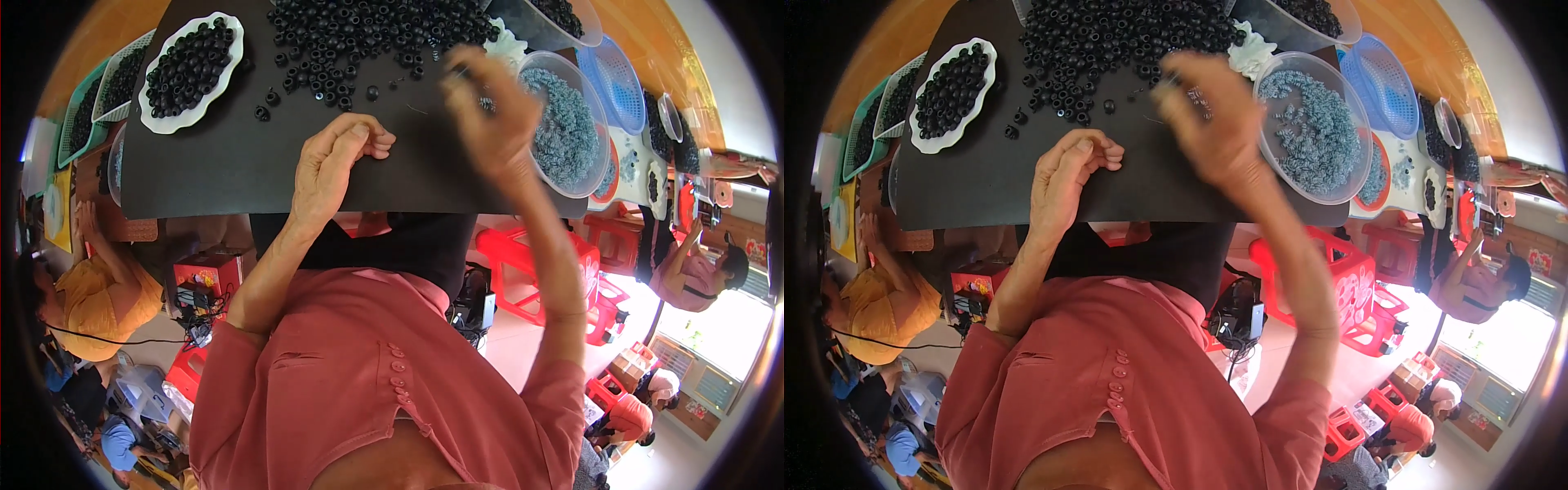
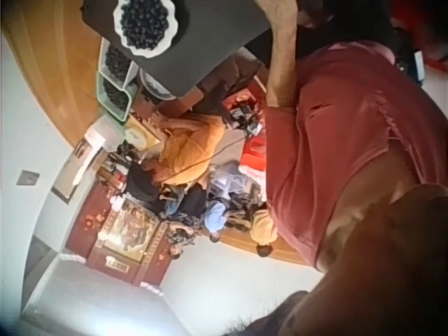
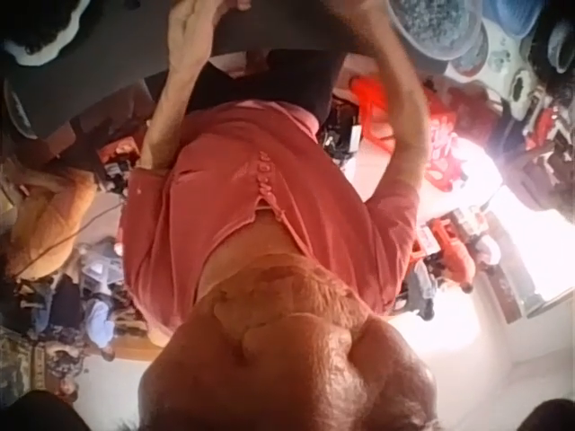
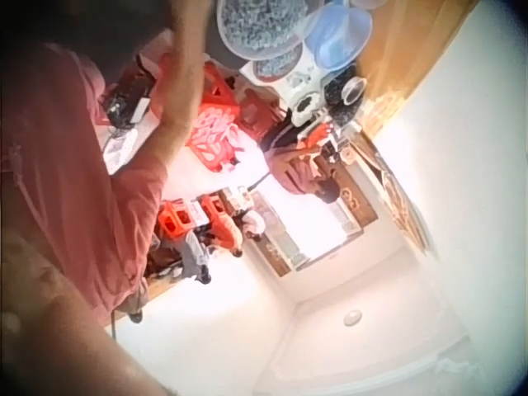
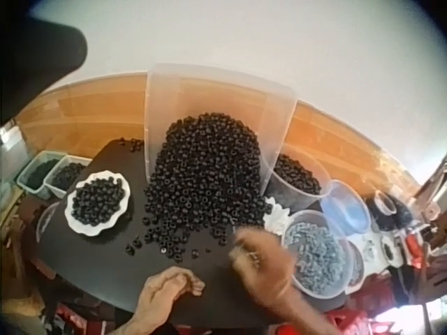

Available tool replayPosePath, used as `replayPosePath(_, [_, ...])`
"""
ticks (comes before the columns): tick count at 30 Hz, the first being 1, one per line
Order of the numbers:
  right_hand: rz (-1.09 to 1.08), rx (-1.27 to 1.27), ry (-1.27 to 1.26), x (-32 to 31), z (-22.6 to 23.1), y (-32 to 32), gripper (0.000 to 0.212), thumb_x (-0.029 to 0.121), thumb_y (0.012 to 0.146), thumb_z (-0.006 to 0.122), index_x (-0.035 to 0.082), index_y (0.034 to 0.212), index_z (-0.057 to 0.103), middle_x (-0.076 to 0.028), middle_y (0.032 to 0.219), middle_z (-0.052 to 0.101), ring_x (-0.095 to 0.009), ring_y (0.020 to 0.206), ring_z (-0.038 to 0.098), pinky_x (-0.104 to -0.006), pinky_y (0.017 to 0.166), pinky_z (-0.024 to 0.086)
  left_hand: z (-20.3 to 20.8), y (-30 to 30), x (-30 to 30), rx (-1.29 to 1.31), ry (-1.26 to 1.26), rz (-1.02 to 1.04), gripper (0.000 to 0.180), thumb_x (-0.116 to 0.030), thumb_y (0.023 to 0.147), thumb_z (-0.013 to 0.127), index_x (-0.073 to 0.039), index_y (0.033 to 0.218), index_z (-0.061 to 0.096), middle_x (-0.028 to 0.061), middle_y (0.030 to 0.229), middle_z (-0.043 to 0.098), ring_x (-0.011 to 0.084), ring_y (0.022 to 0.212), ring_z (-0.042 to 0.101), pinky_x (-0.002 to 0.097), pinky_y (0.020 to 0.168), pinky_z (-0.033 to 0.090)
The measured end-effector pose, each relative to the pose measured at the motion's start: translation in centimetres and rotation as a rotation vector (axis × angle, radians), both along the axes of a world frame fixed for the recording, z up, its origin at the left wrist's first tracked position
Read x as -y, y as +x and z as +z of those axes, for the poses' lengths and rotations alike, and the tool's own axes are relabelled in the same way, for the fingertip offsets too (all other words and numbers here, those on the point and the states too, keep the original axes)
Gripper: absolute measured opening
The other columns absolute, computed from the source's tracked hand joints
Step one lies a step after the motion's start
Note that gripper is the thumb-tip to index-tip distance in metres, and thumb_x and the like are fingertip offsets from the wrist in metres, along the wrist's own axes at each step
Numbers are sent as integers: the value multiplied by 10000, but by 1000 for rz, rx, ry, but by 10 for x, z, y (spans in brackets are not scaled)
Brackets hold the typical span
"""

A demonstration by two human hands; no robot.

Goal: The person assembles plastic cord locks at a table by inserting small springs and inner pieces into plastic housings by hand.

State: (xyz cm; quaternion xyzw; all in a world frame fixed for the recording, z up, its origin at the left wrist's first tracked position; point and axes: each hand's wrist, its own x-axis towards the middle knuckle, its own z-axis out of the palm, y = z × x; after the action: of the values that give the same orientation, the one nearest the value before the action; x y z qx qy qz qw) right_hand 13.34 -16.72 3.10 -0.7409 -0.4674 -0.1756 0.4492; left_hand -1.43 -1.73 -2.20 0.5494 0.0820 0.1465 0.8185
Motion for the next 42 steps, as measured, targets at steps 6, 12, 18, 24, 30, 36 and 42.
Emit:
replayPosePath(6, [-306, -237, -19, 33, 42, 166, 382, 221, 869, 659, 64, 1211, 593, -197, 1173, 613, -324, 1059, 588, -412, 936, 444, 0, 4, 1, 18, -2, -5, 258, -118, 970, 408, 42, 989, 609, 112, 922, 659, 144, 836, 608, 284, 815, 501])
replayPosePath(12, [-139, -107, -238, -10, 44, 75, 247, 153, 830, 685, 17, 1035, 657, -109, 837, 662, -182, 761, 619, -286, 681, 496, 2, 0, 0, 17, -1, 18, 246, -102, 962, 416, 45, 975, 613, 106, 918, 661, 142, 833, 608, 280, 812, 499])
replayPosePath(18, [-212, -4, -663, -30, -21, 26, 254, 240, 824, 658, -6, 886, 641, -178, 807, 650, -343, 802, 650, -423, 660, 532, 5, 2, 0, 5, 16, 5, 234, -107, 963, 434, 39, 977, 616, 100, 916, 662, 135, 827, 609, 275, 808, 501])
replayPosePath(24, [-182, -60, -421, -24, -32, 6, 192, 183, 774, 687, 29, 880, 639, -113, 771, 632, -276, 675, 634, -379, 594, 515, 4, 0, 1, 11, 65, 9, 185, -82, 954, 472, 26, 986, 620, 98, 919, 661, 133, 827, 611, 278, 801, 505])
replayPosePath(30, [-97, -153, -228, -22, -11, -36, 193, 105, 713, 739, 62, 875, 643, -49, 760, 611, -167, 581, 600, -294, 513, 482, 2, 5, -1, -12, -178, 19, 183, -87, 951, 498, 15, 1075, 585, 95, 929, 654, 132, 819, 609, 276, 793, 514])
replayPosePath(36, [43, -214, -155, -23, -10, -56, 187, 77, 748, 720, 38, 919, 653, -57, 818, 604, -177, 607, 611, -292, 551, 501, 5, 11, -2, 36, -256, 65, 189, -57, 937, 523, 12, 1104, 581, 43, 897, 625, 107, 834, 602, 258, 782, 515])
replayPosePath(42, [90, -306, -42, -16, -23, -55, 140, 49, 794, 684, 14, 929, 689, -88, 801, 621, -182, 608, 611, -287, 547, 476, 15, 6, -6, -7, 191, -21, 214, -21, 921, 538, -2, 1124, 603, 12, 868, 606, 86, 822, 586, 218, 774, 489])
